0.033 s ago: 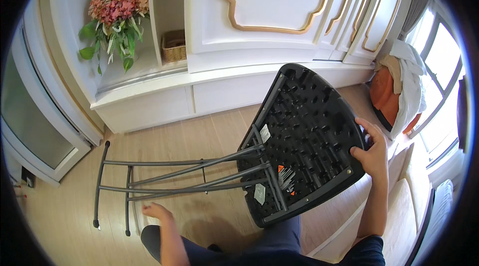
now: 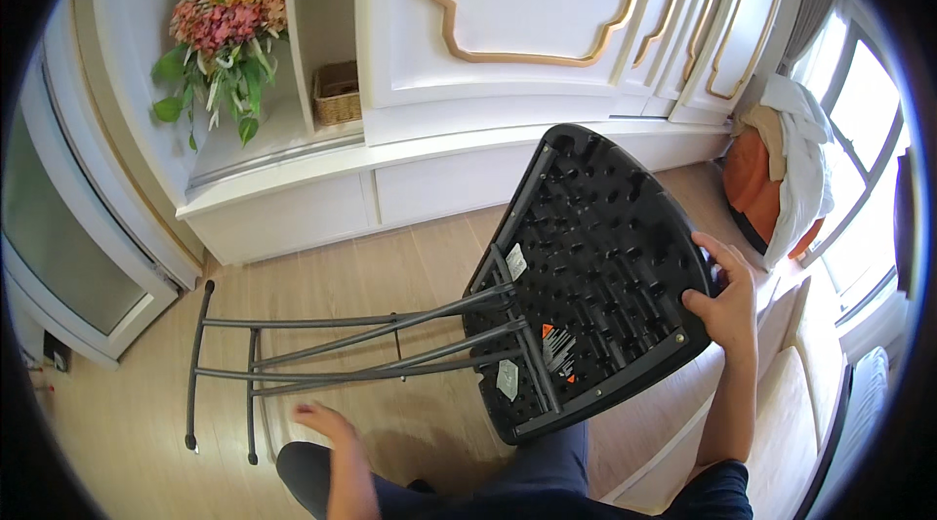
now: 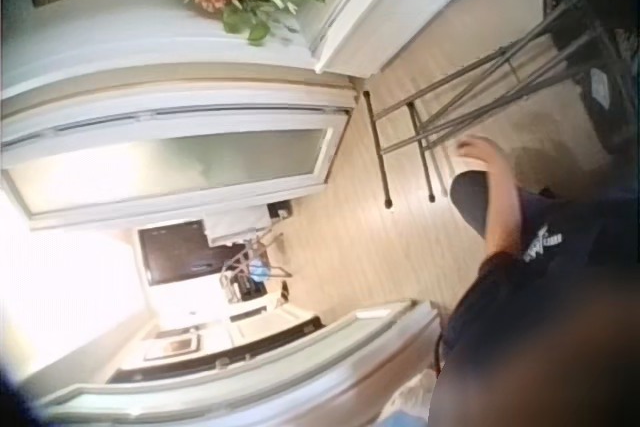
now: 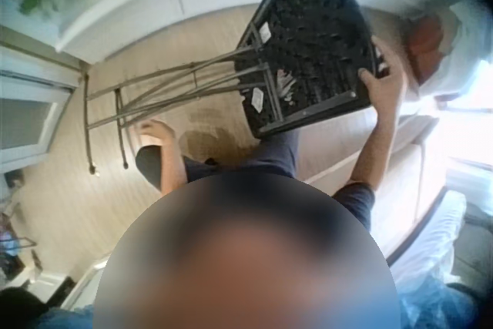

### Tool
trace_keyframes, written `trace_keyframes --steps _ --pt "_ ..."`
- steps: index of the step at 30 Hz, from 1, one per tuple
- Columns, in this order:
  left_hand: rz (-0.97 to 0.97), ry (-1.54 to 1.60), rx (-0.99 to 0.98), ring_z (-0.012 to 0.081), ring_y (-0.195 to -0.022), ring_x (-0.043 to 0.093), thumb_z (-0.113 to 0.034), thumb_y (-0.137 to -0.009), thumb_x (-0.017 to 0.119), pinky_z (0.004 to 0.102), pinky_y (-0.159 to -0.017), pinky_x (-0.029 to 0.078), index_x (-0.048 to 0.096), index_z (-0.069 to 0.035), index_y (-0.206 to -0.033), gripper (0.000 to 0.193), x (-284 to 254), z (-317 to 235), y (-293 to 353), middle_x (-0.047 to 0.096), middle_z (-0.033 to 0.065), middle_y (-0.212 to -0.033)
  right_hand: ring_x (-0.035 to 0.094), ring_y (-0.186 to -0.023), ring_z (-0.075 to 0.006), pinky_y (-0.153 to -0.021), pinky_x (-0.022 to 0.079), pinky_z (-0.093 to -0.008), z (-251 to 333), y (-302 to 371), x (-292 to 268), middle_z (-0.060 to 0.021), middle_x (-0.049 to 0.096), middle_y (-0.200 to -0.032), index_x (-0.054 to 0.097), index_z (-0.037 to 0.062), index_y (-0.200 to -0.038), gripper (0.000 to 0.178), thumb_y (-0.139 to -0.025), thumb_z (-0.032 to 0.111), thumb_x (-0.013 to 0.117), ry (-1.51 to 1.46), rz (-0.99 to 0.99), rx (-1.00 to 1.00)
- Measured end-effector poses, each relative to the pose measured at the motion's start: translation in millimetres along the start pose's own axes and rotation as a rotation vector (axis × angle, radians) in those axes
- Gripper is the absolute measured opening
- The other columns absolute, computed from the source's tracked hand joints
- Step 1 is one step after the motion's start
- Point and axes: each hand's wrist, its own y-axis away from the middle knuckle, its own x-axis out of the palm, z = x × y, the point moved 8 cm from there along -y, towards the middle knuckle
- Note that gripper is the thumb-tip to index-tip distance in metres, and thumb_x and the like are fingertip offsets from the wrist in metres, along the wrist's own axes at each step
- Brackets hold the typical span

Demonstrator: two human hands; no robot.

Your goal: The person wipes a black stool with a cloth, then flips it over to attach the metal legs. They repeatedly insert and remove the legs, adjusting the fit before finally securing them and placing the stool upright.

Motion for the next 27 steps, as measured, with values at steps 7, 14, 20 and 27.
trace_keyframes --steps 7,14,20,27 --pt "1.625 0.194 -0.636 0.018 -0.098 0.054 -0.022 -0.087 0.062 0.0299 -0.082 0.044 0.042 -0.005 -0.128 0.049 117.0 -166.3 350.1 0.056 0.0074 -0.108 0.055 -0.07 -0.0219 -0.068 0.044 -0.0297 3.0 5.3 -2.1 -0.0101 0.056 -0.079 0.066 0.0069 -0.108 0.056 -0.052 0.007 0.066 -0.023 -0.04 -0.009" --pt "1.736 0.073 -0.832 0.0191 -0.054 0.054 -0.014 -0.088 0.057 0.034 -0.046 0.043 0.055 -0.004 -0.096 0.013 149.5 -184.5 390.8 0.057 0.0079 -0.068 0.059 -0.074 -0.0253 -0.072 0.046 -0.0329 -2.5 3.9 -12.3 -0.0129 0.06 -0.08 0.067 0.0073 -0.104 0.053 -0.052 0.007 0.067 -0.051 -0.125 -0.075" --pt "1.69 0.428 -0.618 0.0167 -0.045 0.046 -0.002 -0.084 0.046 0.0308 -0.04 0.039 0.041 -0.01 -0.086 0.01 175.6 -208.1 387.4 0.045 0.0054 -0.059 0.061 -0.075 -0.022 -0.075 0.048 -0.0297 1.9 1.2 -33.9 -0.0138 0.064 -0.079 0.068 0.0066 -0.101 0.05 -0.051 0.007 0.066 -0.129 -0.141 -0.106" --pt "1.591 0.751 -0.715 0.0125 -0.051 0.041 0.006 -0.08 0.044 0.0252 -0.042 0.036 0.035 -0.014 -0.082 0.022 121.9 -370.5 362.5 0.04 0.0015 -0.067 0.054 -0.065 -0.0158 -0.064 0.046 -0.0285 29.9 -26.5 -125.7 -0.0066 0.053 -0.075 0.068 0.0113 -0.106 0.057 -0.05 0.012 0.066 -0.092 -0.218 -0.208"
